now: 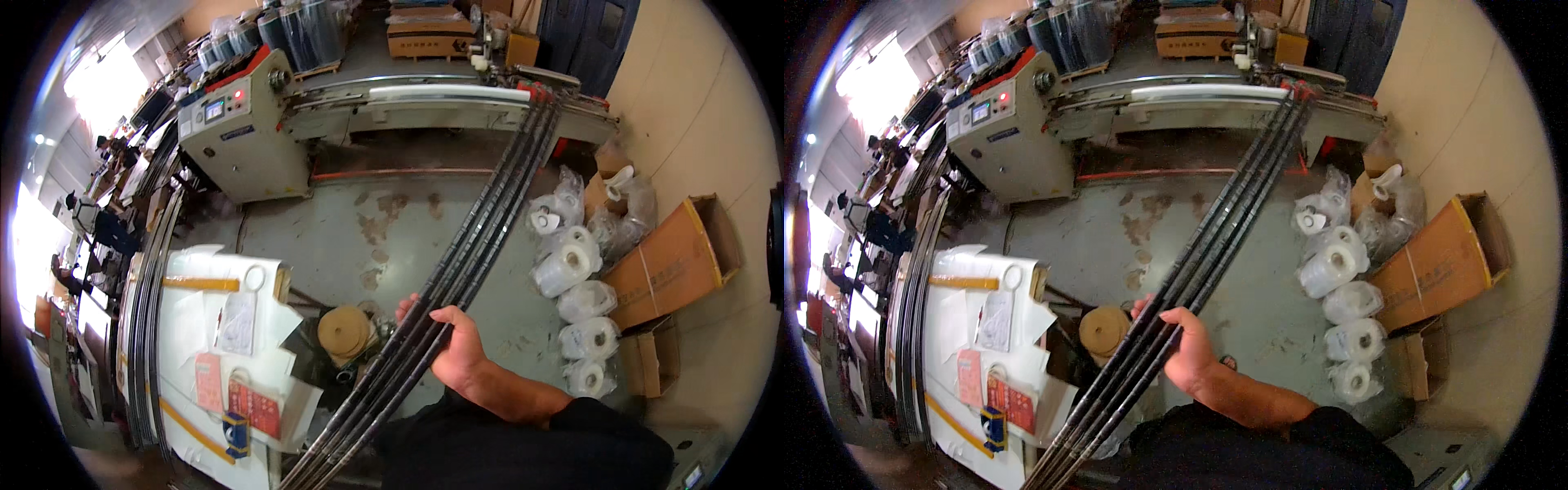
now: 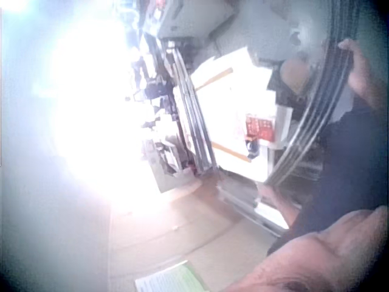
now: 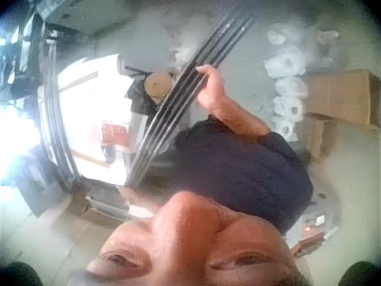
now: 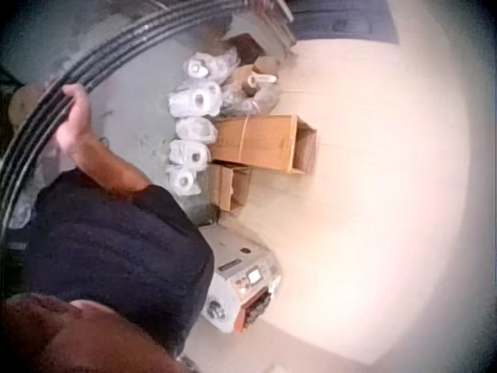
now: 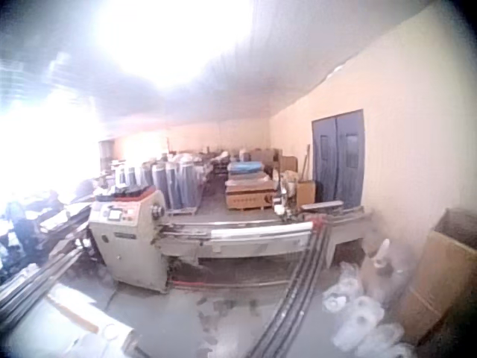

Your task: The person repeatedly feeds long metal rods through a wrapping machine, applies tape to each rod, and stacks the finished rods. The person also moves stacks of rods between the machine and a nearby table.

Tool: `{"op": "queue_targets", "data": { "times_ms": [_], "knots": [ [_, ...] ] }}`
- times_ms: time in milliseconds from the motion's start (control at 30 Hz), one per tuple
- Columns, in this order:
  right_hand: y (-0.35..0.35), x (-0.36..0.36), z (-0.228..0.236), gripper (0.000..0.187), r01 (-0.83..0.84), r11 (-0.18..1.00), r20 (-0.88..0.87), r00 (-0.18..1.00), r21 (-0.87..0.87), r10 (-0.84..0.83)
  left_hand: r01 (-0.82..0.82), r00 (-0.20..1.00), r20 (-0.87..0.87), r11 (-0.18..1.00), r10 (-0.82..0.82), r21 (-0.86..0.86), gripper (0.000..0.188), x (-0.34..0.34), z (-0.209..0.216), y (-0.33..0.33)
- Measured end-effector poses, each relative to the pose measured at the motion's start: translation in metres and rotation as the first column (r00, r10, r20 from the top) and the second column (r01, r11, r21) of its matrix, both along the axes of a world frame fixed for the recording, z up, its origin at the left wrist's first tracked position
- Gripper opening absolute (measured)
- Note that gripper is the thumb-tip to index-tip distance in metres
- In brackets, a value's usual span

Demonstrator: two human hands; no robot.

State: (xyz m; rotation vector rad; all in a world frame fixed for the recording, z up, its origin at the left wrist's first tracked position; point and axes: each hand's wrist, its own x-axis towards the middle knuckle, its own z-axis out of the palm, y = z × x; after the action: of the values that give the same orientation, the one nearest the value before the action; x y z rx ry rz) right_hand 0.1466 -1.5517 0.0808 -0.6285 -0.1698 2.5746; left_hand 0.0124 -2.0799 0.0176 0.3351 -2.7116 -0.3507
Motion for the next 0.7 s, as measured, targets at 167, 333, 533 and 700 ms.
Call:
{"op": "queue_targets", "data": {
  "times_ms": [167,333,533,700],
  "knots": [
    [0.102,0.05,-0.013,0.04,0.236,0.972,-0.003,0.972,0.004,-0.236,0.179,0.983,0.023,0.944,-0.18,-0.278,0.033,-0.029,0.004,0.118],
    [0.186,0.062,-0.018,0.04,0.395,0.918,0.07,0.916,0.02,-0.396,0.278,0.948,0.057,0.732,-0.313,-0.622,0.032,-0.07,0.008,0.234],
    [0.275,0.036,-0.034,0.039,0.527,0.849,0.111,0.843,0.031,-0.527,0.534,0.781,-0.037,0.698,-0.623,-0.476,0.034,-0.223,-0.096,0.262],
    [0.362,-0.02,-0.052,0.036,0.619,0.785,0.129,0.776,0.031,-0.617,0.396,0.882,-0.026,0.71,-0.47,0.583,0.051,-0.345,-0.129,0.406]
  ]
}}
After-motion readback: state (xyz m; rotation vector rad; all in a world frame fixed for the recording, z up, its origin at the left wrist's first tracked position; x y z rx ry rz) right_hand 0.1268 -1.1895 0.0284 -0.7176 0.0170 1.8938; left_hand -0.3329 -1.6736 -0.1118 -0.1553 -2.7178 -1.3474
